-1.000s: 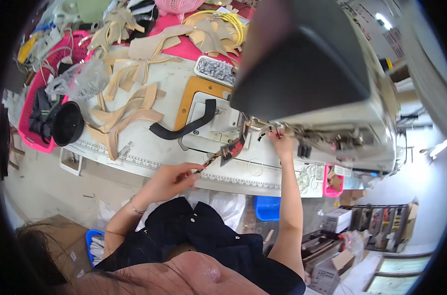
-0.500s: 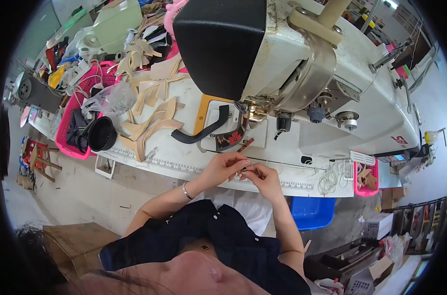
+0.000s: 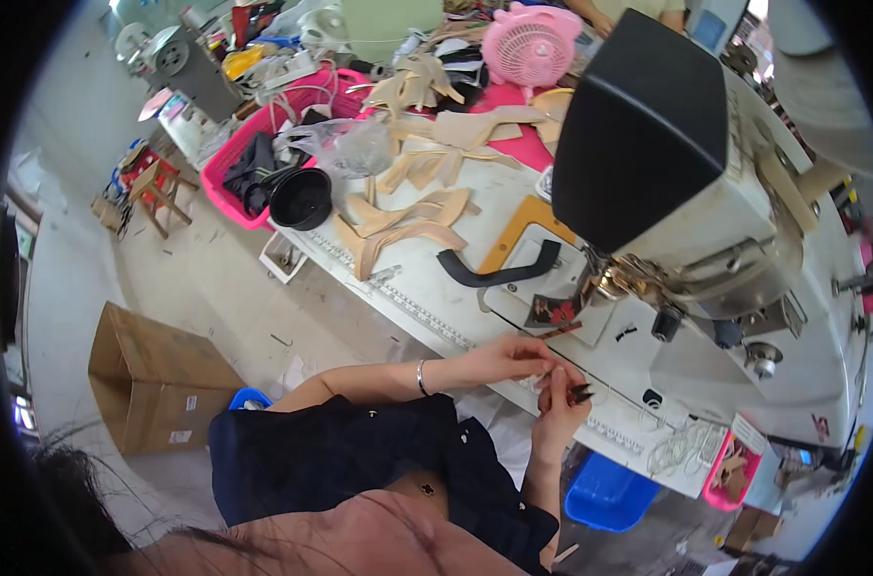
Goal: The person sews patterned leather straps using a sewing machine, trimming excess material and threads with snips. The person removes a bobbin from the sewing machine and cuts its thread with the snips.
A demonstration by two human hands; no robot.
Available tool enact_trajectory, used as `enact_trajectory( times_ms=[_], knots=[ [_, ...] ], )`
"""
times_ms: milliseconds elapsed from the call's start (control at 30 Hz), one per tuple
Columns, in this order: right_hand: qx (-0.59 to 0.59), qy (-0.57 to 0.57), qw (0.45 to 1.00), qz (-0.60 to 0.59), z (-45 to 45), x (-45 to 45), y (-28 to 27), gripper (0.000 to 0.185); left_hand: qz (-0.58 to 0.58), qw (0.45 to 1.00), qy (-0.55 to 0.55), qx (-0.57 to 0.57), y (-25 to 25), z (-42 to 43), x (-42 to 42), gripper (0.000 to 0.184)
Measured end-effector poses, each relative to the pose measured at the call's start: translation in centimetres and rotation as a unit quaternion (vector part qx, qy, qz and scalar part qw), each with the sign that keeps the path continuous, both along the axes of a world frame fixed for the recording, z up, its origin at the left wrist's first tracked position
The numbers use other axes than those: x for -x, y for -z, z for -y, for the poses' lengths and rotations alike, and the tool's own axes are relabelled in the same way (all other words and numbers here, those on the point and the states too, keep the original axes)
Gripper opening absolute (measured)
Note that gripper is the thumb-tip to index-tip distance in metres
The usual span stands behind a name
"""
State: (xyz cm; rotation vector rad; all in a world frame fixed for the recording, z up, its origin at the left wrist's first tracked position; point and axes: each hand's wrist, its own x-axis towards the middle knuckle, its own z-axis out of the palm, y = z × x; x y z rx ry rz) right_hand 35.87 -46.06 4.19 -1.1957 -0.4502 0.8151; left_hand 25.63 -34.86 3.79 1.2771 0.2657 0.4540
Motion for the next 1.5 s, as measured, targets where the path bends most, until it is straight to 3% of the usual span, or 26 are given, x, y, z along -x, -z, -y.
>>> enact_trajectory(
  times_ms=[33, 67, 200, 267, 400, 533, 633, 800, 867, 933, 1033, 1067, 1167, 1300, 1400, 1500],
  knots=[
    [-0.023, 0.003, 1.0, -0.021, 0.1, -0.2, 0.1, 0.018, 0.014, 0.997, -0.011, -0.071, -0.2, 0.2, 0.1, 0.023],
    [-0.05, -0.021, 0.997, -0.057, 0.2, -0.4, 0.0, 0.019, 0.06, 0.965, -0.087, -0.241, -0.4, 0.3, 0.3, 0.025],
    [-0.078, -0.045, 0.929, -0.359, 0.4, 0.3, -1.6, 0.017, 0.027, 0.894, -0.121, -0.431, -1.8, 0.3, 1.4, 0.021],
    [-0.073, -0.076, 0.952, -0.288, 0.6, 0.5, -1.5, 0.016, 0.027, 0.849, -0.132, -0.511, -1.6, -0.4, 1.6, 0.019],
    [0.044, -0.044, 0.998, -0.031, 1.6, -0.1, -1.6, 0.011, -0.004, 0.851, -0.079, -0.519, -3.1, -1.1, 2.4, 0.013],
    [0.134, -0.076, 0.98, 0.129, 2.9, -0.7, -3.0, 0.012, -0.026, 0.873, -0.017, -0.487, -3.9, -1.4, 3.0, 0.009],
    [0.156, -0.172, 0.964, 0.126, 3.4, -2.0, -3.2, 0.013, -0.058, 0.853, 0.022, -0.519, -5.1, -1.3, 3.3, 0.008],
    [0.061, -0.286, 0.956, 0.039, 2.9, -3.2, -6.7, 0.011, -0.063, 0.788, 0.026, -0.611, -9.5, -0.4, 3.7, 0.013],
    [0.006, -0.26, 0.964, 0.057, 2.3, -3.7, -6.9, 0.012, -0.05, 0.769, 0.013, -0.637, -11.3, -0.1, 3.7, 0.016],
    [0.003, -0.202, 0.977, 0.064, 1.5, -4.4, -6.5, 0.013, 0.001, 0.756, -0.095, -0.648, -13.8, -0.2, 3.1, 0.019],
    [-0.075, -0.116, 0.978, -0.159, -1.4, -4.5, -6.3, 0.013, -0.004, 0.724, -0.2, -0.66, -14.1, -2.6, 0.9, 0.024],
    [-0.076, -0.113, 0.977, -0.166, -2.2, -4.5, -5.6, 0.014, -0.019, 0.711, -0.228, -0.665, -13.5, -3.3, 0.3, 0.026],
    [-0.067, -0.099, 0.981, -0.153, -4.1, -4.5, -4.6, 0.017, -0.078, 0.741, -0.243, -0.622, -10.6, -3.7, -0.4, 0.031],
    [-0.031, -0.063, 0.994, -0.087, -4.9, -4.0, -5.0, 0.021, -0.062, 0.734, -0.23, -0.636, -9.5, -4.1, 0.0, 0.028],
    [-0.025, -0.065, 0.995, -0.068, -5.0, -4.2, -5.2, 0.021, -0.069, 0.812, -0.194, -0.546, -9.2, -4.8, 0.0, 0.022],
    [-0.013, -0.071, 0.996, -0.06, -4.8, -4.7, -5.4, 0.02, -0.081, 0.927, -0.232, -0.282, -8.1, -5.2, -0.5, 0.015]
  ],
)
